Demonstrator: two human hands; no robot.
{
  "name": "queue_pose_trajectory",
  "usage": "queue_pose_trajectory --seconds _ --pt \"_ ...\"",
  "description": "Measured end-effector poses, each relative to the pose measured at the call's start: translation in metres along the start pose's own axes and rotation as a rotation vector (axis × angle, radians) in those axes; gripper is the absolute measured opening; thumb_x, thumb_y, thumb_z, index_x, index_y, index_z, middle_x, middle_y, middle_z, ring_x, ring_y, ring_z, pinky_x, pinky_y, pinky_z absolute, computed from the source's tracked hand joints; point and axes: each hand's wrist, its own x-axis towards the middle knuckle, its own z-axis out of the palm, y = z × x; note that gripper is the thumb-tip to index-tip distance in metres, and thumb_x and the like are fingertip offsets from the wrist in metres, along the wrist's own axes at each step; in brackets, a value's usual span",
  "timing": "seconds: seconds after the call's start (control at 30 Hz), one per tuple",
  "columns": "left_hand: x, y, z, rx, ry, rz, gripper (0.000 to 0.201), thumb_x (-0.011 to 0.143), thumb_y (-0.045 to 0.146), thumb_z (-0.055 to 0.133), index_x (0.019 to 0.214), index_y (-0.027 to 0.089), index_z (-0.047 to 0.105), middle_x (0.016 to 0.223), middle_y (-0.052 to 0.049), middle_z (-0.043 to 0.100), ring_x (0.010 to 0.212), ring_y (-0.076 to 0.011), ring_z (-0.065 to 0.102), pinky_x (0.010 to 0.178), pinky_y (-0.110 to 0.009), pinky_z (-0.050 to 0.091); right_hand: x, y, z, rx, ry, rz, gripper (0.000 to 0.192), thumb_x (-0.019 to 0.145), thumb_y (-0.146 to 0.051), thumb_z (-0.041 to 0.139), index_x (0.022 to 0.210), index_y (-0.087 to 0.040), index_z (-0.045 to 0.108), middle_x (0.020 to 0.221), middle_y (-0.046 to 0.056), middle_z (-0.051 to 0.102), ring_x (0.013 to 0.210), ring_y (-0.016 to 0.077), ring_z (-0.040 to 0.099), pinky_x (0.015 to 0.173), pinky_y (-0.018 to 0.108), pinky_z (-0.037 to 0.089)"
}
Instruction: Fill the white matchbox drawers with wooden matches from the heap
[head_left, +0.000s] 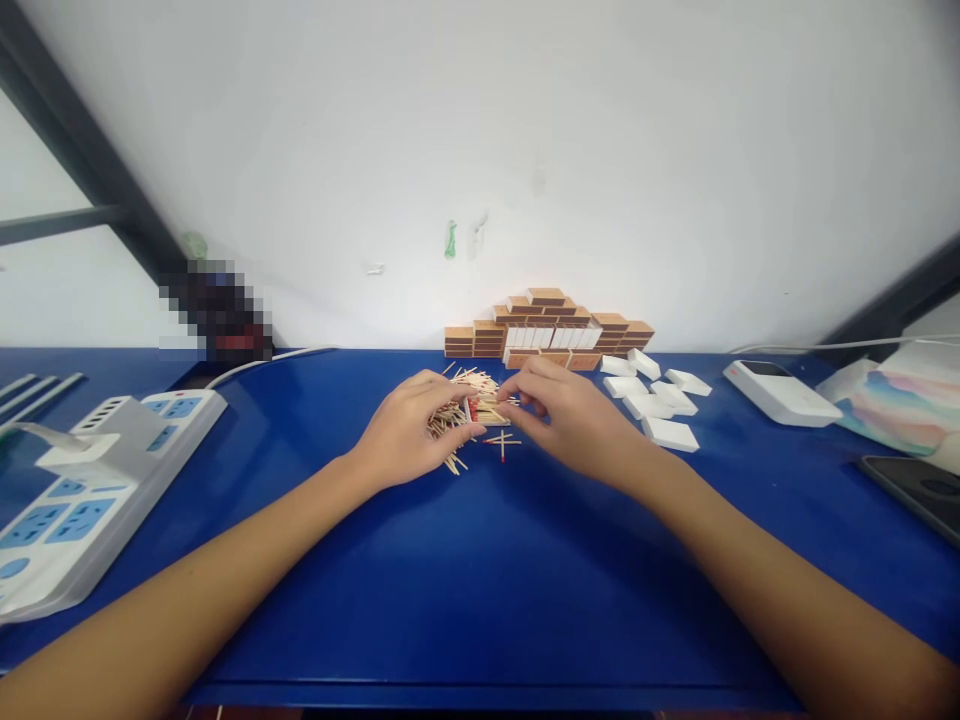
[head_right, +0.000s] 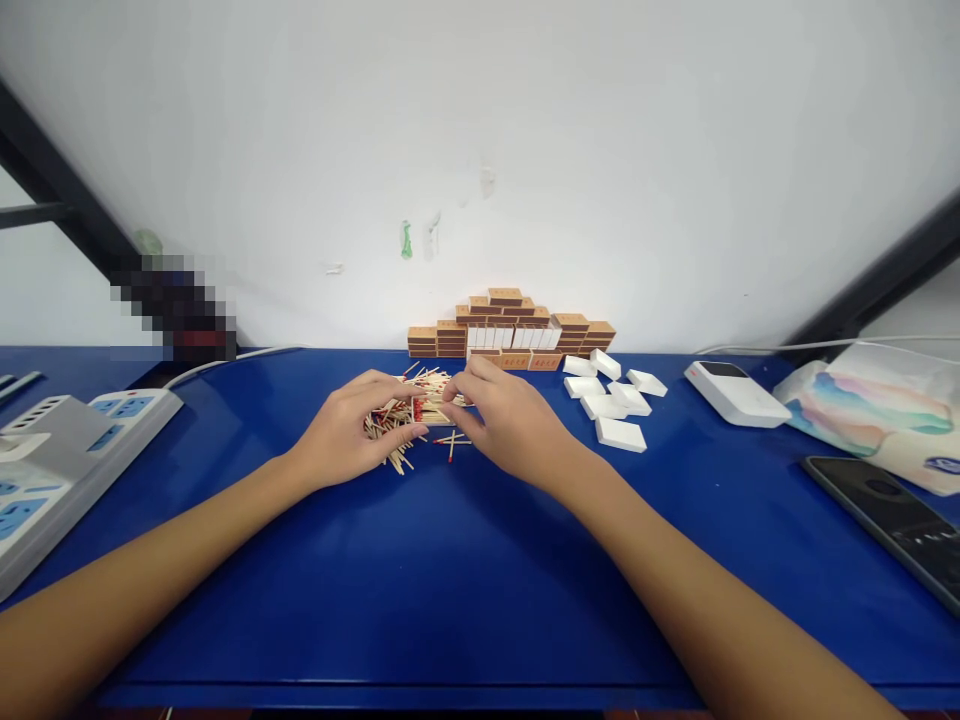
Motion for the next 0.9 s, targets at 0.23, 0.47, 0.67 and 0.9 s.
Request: queue_pose_trajectory --seconds 0.23,0.47,0.67,0.9 --pt "0.003 -0.016 -0.006 0.048 0.067 -0.188 0.033 0.09 0.042 0.077 0.118 0.024 0.073 0.106 -0.006 0.078 0.097 -0.0233 0.071 0.088 -0.041 0.058 0.0 0.002 -0.007 0.011 -0.008 -0.038 0.011 0.1 -0.022 0.057 0.106 -0.021 0.066 0.097 0.006 0.061 0.085 0.0194 0.058 0.075 0.032 0.044" --pt "0.0 -0.018 -0.003 0.069 0.004 -0.094 0.033 0.091 0.04 0.076 0.12 0.023 0.072 0.111 -0.008 0.077 0.102 -0.0246 0.069 0.09 -0.043 0.057 -0.003 0.013 -0.008 0.162 -0.415 -0.008 0.022 0.094 -0.012 0.061 0.108 -0.025 0.071 0.104 0.005 0.059 0.085 0.0174 0.059 0.075 0.031 0.047" --pt "0.002 -0.016 -0.004 0.089 0.009 -0.082 0.034 0.091 0.04 0.076 0.119 0.021 0.073 0.111 -0.009 0.077 0.102 -0.0251 0.068 0.091 -0.043 0.056 -0.003 0.009 -0.003 0.103 -0.426 0.067 0.008 0.096 -0.022 0.063 0.09 -0.021 0.068 0.095 0.005 0.061 0.082 0.0185 0.057 0.072 0.032 0.045" --pt "0.001 -0.015 -0.004 0.087 -0.003 -0.05 0.035 0.091 0.041 0.077 0.12 0.022 0.072 0.11 -0.009 0.077 0.102 -0.0261 0.068 0.09 -0.044 0.057 -0.004 0.008 -0.006 0.086 -0.392 0.115 0.015 0.101 -0.022 0.052 0.089 -0.021 0.062 0.096 0.006 0.063 0.082 0.0191 0.06 0.075 0.033 0.047"
